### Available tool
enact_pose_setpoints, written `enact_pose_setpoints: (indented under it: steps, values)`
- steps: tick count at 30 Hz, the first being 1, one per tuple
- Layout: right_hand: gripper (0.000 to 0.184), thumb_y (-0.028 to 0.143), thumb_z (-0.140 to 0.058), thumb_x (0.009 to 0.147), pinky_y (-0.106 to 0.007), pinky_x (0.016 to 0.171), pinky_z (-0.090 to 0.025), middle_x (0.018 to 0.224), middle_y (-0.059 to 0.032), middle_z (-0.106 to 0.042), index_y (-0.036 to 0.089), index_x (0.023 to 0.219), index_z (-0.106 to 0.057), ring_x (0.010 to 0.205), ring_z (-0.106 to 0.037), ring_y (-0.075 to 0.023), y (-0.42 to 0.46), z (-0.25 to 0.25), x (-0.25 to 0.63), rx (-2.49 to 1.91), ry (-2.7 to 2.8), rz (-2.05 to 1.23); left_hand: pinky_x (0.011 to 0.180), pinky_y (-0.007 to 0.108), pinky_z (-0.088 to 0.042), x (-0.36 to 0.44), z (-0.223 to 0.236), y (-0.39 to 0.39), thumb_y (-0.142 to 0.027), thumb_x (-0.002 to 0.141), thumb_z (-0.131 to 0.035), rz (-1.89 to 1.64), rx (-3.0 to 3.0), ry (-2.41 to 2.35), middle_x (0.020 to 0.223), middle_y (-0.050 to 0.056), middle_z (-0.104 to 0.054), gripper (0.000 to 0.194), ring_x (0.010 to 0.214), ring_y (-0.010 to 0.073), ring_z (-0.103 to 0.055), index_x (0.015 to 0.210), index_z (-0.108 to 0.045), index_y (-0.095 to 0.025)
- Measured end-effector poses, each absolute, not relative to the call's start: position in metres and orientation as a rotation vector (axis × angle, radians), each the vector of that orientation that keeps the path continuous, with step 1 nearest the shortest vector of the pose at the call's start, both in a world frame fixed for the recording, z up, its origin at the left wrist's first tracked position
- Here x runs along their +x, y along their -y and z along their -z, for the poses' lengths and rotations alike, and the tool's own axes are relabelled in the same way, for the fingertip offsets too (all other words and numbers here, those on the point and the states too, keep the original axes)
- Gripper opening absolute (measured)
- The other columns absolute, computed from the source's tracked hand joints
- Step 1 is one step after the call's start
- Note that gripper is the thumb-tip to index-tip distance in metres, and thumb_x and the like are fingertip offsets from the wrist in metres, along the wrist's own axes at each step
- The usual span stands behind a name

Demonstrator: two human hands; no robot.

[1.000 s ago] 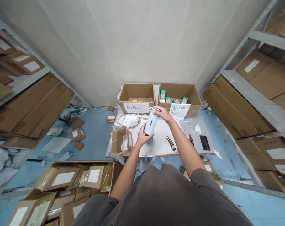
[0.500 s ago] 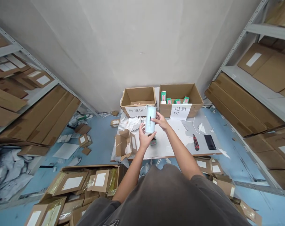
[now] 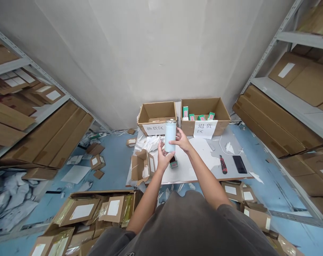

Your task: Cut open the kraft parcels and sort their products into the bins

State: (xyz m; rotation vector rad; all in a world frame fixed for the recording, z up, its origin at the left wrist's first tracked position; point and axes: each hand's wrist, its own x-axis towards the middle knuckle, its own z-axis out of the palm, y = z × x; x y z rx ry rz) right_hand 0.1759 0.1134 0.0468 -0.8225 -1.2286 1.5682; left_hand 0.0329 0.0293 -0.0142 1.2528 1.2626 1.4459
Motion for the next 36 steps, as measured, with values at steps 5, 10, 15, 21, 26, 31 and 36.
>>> enact_pose_setpoints:
  steps: [5, 10, 15, 21, 26, 31, 36]
  values:
    - [0.101, 0.046, -0.098, 0.062, -0.044, 0.104, -0.057, 0.137, -0.0087, -0.069, 0.031, 0.149, -0.049, 0.123, -0.068, -0.0293, -0.107, -0.049, 0.174, -0.791, 1.290, -1.543, 0.100, 0.038, -0.060, 0.039, 0.005, -0.027, -0.053, 0.084, -0.082, -1.522, 1.227, -1.322, 0.150, 0.016, -0.056, 0.089, 0.127, 0.0282, -0.066, 0.157, -0.040, -0.026]
    - [0.076, 0.051, -0.094, 0.067, -0.045, 0.105, -0.056, 0.127, -0.0089, -0.073, 0.025, 0.131, -0.061, 0.121, -0.068, -0.0305, -0.104, -0.049, 0.172, -0.842, 1.301, -1.512, 0.099, 0.039, -0.061, 0.041, 0.000, -0.022, -0.055, 0.088, -0.078, -1.489, 1.240, -1.245, 0.151, 0.016, -0.056, 0.093, 0.124, 0.0279, -0.068, 0.163, -0.032, -0.028]
    - [0.100, 0.048, -0.100, 0.057, -0.045, 0.099, -0.059, 0.139, -0.0119, -0.066, 0.029, 0.142, -0.050, 0.117, -0.070, -0.0297, -0.100, -0.047, 0.164, -1.000, 1.203, -1.384, 0.108, 0.043, -0.057, 0.041, -0.004, -0.018, -0.045, 0.076, -0.090, -1.515, 1.277, -1.413, 0.159, 0.016, -0.049, 0.101, 0.139, 0.0332, -0.058, 0.161, -0.038, -0.029]
    - [0.099, 0.047, -0.098, 0.061, -0.047, 0.100, -0.059, 0.128, -0.0086, -0.071, 0.030, 0.146, -0.051, 0.110, -0.071, -0.0286, -0.094, -0.048, 0.170, -0.892, 1.306, -1.565, 0.114, 0.047, -0.052, 0.031, -0.004, -0.018, -0.059, 0.083, -0.082, -1.429, 1.077, -1.011, 0.158, 0.015, -0.053, 0.095, 0.141, 0.0344, -0.057, 0.162, -0.040, -0.026]
    - [0.122, 0.042, -0.103, 0.051, -0.047, 0.098, -0.060, 0.139, -0.0119, -0.064, 0.031, 0.156, -0.042, 0.118, -0.067, -0.0313, -0.087, -0.046, 0.160, -1.025, 1.279, -1.330, 0.102, 0.041, -0.059, 0.031, -0.004, -0.011, -0.046, 0.068, -0.097, -1.454, 1.067, -1.204, 0.160, 0.016, -0.048, 0.115, 0.128, 0.0304, -0.066, 0.164, -0.036, -0.031]
    - [0.109, 0.045, -0.098, 0.062, -0.048, 0.105, -0.058, 0.136, -0.0099, -0.067, 0.031, 0.156, -0.044, 0.120, -0.068, -0.0307, -0.086, -0.051, 0.160, -0.927, 1.292, -1.469, 0.108, 0.042, -0.056, 0.024, 0.000, -0.014, -0.055, 0.075, -0.090, -1.444, 1.042, -0.993, 0.157, 0.016, -0.052, 0.100, 0.135, 0.0320, -0.061, 0.159, -0.043, -0.026]
    - [0.113, 0.045, -0.099, 0.061, -0.050, 0.104, -0.059, 0.137, -0.0100, -0.069, 0.032, 0.157, -0.041, 0.120, -0.070, -0.0322, -0.084, -0.047, 0.159, -0.918, 1.244, -1.463, 0.103, 0.039, -0.058, 0.019, 0.006, -0.015, -0.053, 0.071, -0.093, -1.378, 1.049, -1.029, 0.152, 0.015, -0.055, 0.111, 0.124, 0.0277, -0.067, 0.163, -0.036, -0.028]
